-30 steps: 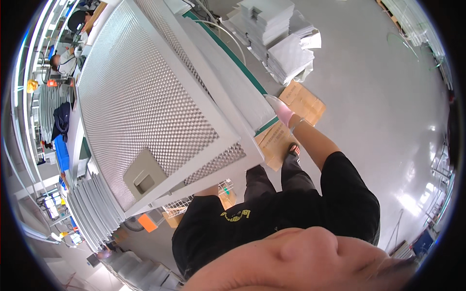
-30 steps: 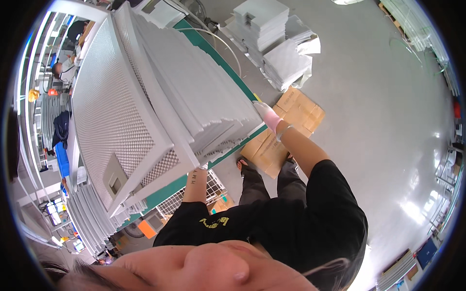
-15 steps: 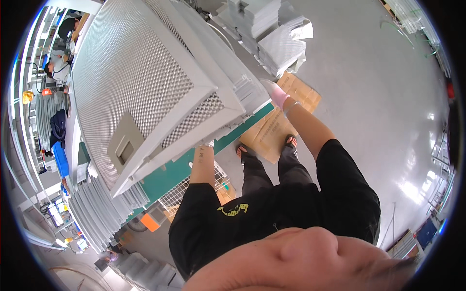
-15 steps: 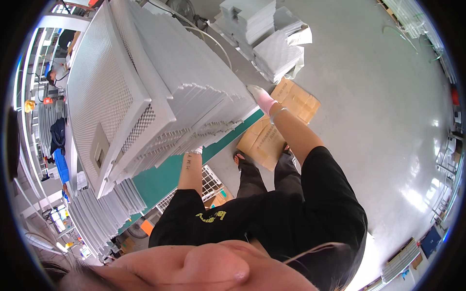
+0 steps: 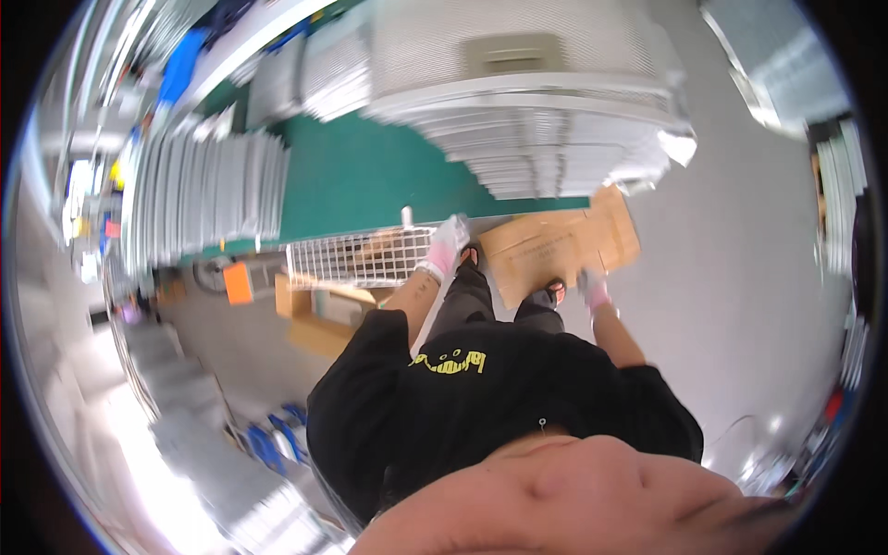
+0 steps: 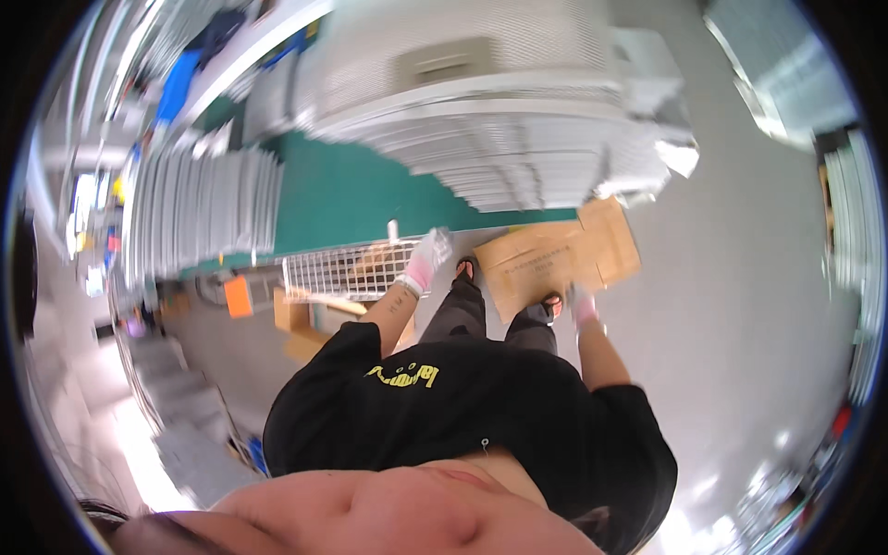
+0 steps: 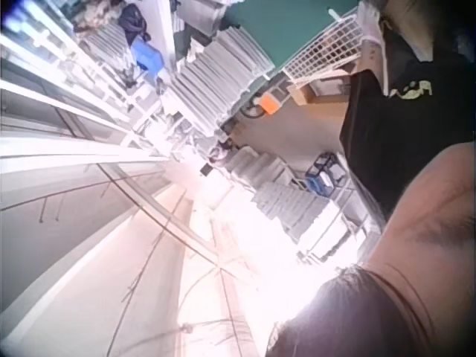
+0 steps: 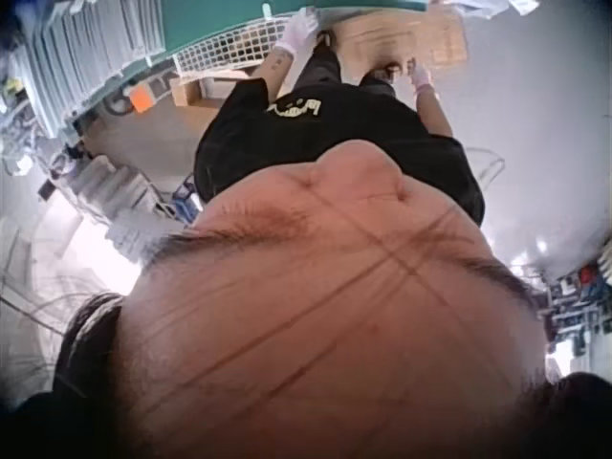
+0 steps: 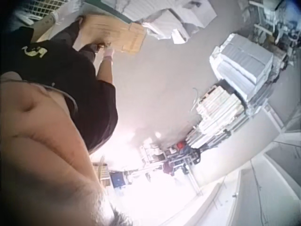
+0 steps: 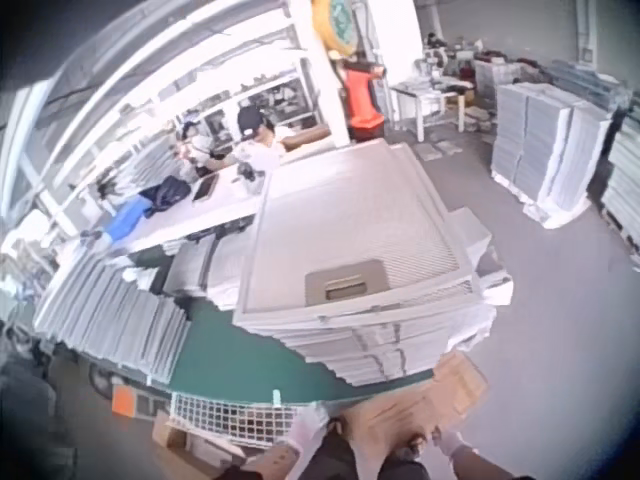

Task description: The person picks up white rectangular panels from a green workbench and stacks them into a neat pile. They repeatedly lift the panels, align them, and place them on top of the growing stack, wearing pink gloves throughout the process.

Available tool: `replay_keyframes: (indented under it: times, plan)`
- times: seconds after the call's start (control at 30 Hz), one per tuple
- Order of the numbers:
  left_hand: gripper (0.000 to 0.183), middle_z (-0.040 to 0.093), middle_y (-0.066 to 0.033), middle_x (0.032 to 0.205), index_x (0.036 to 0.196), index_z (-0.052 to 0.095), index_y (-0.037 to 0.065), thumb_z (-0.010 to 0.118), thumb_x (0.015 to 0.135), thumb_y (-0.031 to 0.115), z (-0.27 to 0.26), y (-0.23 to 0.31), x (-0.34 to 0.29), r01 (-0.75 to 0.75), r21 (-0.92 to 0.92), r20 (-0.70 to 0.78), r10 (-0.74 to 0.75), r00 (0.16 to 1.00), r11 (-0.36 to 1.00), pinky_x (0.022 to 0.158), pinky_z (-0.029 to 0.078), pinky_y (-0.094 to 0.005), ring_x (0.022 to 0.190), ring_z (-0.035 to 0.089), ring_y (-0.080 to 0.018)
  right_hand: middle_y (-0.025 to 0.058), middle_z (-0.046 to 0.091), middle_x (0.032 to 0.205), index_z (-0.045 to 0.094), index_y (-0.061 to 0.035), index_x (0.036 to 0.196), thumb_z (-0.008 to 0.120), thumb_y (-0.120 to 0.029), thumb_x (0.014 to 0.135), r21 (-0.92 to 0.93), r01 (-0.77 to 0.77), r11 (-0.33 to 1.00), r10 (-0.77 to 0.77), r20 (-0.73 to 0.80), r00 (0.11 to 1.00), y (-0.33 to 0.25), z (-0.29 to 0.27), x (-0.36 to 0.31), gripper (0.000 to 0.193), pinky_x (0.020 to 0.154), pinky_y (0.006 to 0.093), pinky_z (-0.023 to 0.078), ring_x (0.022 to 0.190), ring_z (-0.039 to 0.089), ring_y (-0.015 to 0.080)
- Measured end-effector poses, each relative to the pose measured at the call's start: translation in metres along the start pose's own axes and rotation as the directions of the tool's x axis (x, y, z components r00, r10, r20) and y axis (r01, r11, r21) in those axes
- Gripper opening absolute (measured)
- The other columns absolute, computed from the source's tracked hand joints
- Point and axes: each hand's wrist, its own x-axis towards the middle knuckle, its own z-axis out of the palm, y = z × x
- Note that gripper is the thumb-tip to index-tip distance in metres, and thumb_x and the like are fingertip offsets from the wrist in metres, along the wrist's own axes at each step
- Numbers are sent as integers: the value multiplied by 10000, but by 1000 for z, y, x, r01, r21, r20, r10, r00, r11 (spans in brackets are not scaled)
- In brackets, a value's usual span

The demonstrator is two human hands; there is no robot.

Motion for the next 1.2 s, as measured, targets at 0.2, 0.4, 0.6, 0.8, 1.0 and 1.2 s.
replay_keyframes:
  times: [0.2, 0.4, 0.6, 0.8, 1.0, 1.2]
  plan:
    - [284, 718, -53, 1062, 1126, 677, 69, 553, 986, 283, -177, 28, -109, -260, 69, -353, 267, 897, 963, 699, 550, -339, 885, 690, -225, -8, 541, 724, 606, -144, 915, 542, -325, 1026, -197, -411, 890, 444, 175, 879, 66, -23, -41, 221, 554, 307, 413, 618, 518, 140]
    - [304, 697, -52, 1013, 1100, 664, 29, 500, 1035, 276, -377, 213, -174, -685, -164, -778, 333, 532, 710, 816, 520, -328, 905, 665, -193, 12, 649, 914, 649, -111, 1070, 560, -333, 1020, -479, -175, 860, 260, 116, 959, -81, 180, 15, 244, 615, 271, 434, 734, 554, 114]
    - [443, 608, -71, 1345, 1370, 536, 64, 467, 1049, 361, -490, 385, -223, -867, 6, -824, 493, 278, 499, 1089, 391, -420, 1264, 559, -222, 117, 641, 1312, 607, -64, 1280, 493, -405, 1042, -526, 173, 833, 40, 369, 929, -182, 529, -11, 431, 953, 321, 508, 1154, 639, 226]
    - [569, 512, -97, 1428, 1473, 410, 28, 483, 1050, 401, -533, 571, -345, -846, 508, -598, 774, -209, 164, 1166, 297, -388, 1347, 467, -227, 69, 622, 1313, 486, -77, 1447, 608, -456, 990, -429, 249, 868, 164, 722, 672, -255, 821, -88, 606, 1019, 362, 486, 1168, 609, 178]
    - [671, 603, -101, 1355, 1406, 548, 48, 615, 952, 538, -521, 713, -401, -746, 514, -404, 887, 225, 424, 1116, 342, -393, 1297, 494, -209, 227, 287, 1590, 196, -66, 1594, 609, -533, 956, -287, 295, 911, 63, 805, 589, -318, 1004, -187, 892, 1137, 552, 346, 1452, 326, 361]
    - [563, 690, -63, 1213, 1305, 638, 9, 710, 929, 421, -534, 747, -409, -312, 805, -151, 683, 714, 504, 1025, 431, -292, 1147, 604, -137, 256, 1, 1660, 125, -195, 1625, 638, -540, 929, -207, 48, 977, 142, 804, 577, -339, 1066, -229, 931, 1145, 693, 198, 1523, 46, 491]
